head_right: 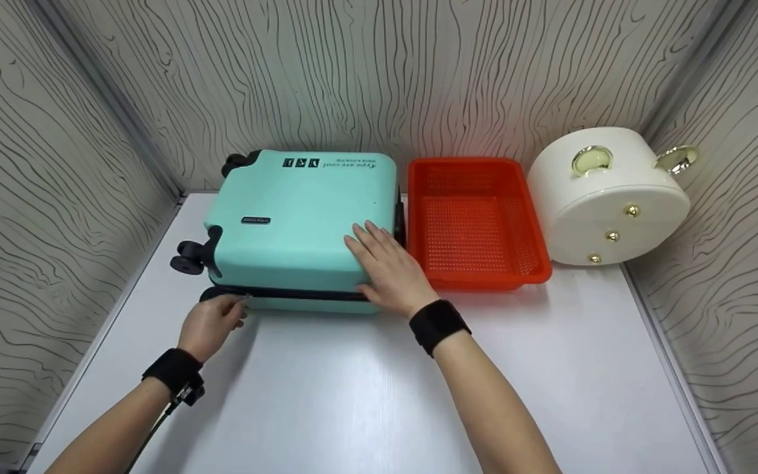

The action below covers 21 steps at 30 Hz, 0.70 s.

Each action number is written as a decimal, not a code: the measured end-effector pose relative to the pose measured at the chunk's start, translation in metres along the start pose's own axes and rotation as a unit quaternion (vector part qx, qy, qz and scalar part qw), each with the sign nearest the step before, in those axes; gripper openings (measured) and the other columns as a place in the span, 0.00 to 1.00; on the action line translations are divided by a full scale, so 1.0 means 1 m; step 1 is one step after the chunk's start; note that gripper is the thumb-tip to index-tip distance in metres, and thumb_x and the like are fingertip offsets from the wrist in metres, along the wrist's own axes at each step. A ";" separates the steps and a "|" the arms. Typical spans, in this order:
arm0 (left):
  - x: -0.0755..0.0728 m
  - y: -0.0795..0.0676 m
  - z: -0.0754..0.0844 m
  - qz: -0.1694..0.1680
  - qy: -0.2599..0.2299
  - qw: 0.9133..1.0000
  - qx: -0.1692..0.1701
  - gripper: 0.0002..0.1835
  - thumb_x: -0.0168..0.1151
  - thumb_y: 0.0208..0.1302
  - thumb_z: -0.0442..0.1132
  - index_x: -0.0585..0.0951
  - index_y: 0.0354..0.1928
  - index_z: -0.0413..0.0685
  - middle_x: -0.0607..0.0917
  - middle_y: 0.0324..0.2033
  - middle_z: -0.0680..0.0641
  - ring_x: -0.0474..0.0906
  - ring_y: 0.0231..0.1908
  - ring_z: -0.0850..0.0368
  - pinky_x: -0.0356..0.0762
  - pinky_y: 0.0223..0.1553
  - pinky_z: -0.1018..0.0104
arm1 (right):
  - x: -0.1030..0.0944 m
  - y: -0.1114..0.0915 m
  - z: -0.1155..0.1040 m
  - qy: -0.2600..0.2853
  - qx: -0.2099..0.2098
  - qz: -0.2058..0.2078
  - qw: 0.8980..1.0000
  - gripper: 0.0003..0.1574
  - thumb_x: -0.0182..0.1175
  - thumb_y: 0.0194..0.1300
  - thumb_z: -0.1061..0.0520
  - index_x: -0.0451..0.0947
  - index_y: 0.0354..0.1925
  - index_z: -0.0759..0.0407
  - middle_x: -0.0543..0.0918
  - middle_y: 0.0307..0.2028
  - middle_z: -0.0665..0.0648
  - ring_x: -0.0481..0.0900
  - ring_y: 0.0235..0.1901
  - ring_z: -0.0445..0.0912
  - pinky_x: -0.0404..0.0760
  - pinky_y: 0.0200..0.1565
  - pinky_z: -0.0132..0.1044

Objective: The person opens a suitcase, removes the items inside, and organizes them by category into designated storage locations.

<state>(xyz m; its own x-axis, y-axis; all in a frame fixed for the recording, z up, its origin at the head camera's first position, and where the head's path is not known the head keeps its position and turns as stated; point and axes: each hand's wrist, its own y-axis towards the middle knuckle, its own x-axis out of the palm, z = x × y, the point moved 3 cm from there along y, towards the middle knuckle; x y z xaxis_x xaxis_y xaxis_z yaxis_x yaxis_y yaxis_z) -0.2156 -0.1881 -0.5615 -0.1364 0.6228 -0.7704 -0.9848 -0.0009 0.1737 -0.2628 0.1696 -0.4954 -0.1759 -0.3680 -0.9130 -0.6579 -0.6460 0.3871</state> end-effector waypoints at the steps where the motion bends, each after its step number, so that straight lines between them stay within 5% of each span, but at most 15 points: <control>1: -0.001 0.000 -0.002 0.003 0.002 1.000 -0.002 0.09 0.63 0.73 0.38 0.90 0.44 0.45 0.86 0.25 0.57 0.80 0.24 0.65 0.79 0.28 0.62 | 0.000 0.000 0.000 -0.001 0.000 -0.001 1.000 0.60 0.75 0.62 0.49 0.52 0.81 0.54 0.54 0.80 0.58 0.47 0.79 0.53 0.53 0.75 0.51; 21: -0.018 0.000 -0.024 0.028 0.012 0.999 -0.034 0.10 0.61 0.75 0.40 0.89 0.43 0.44 0.88 0.28 0.53 0.83 0.27 0.61 0.80 0.30 0.59 | 0.001 0.000 0.000 -0.006 -0.009 0.004 1.000 0.60 0.74 0.63 0.49 0.52 0.81 0.56 0.54 0.80 0.59 0.47 0.79 0.54 0.52 0.76 0.50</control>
<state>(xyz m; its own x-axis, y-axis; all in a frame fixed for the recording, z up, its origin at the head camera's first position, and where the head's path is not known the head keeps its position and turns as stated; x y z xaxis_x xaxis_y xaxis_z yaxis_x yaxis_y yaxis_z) -0.2156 -0.2176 -0.5625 -0.1934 0.6019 -0.7748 -0.9804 -0.0889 0.1757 -0.2627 0.1696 -0.4962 -0.1902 -0.3643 -0.9117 -0.6438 -0.6548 0.3959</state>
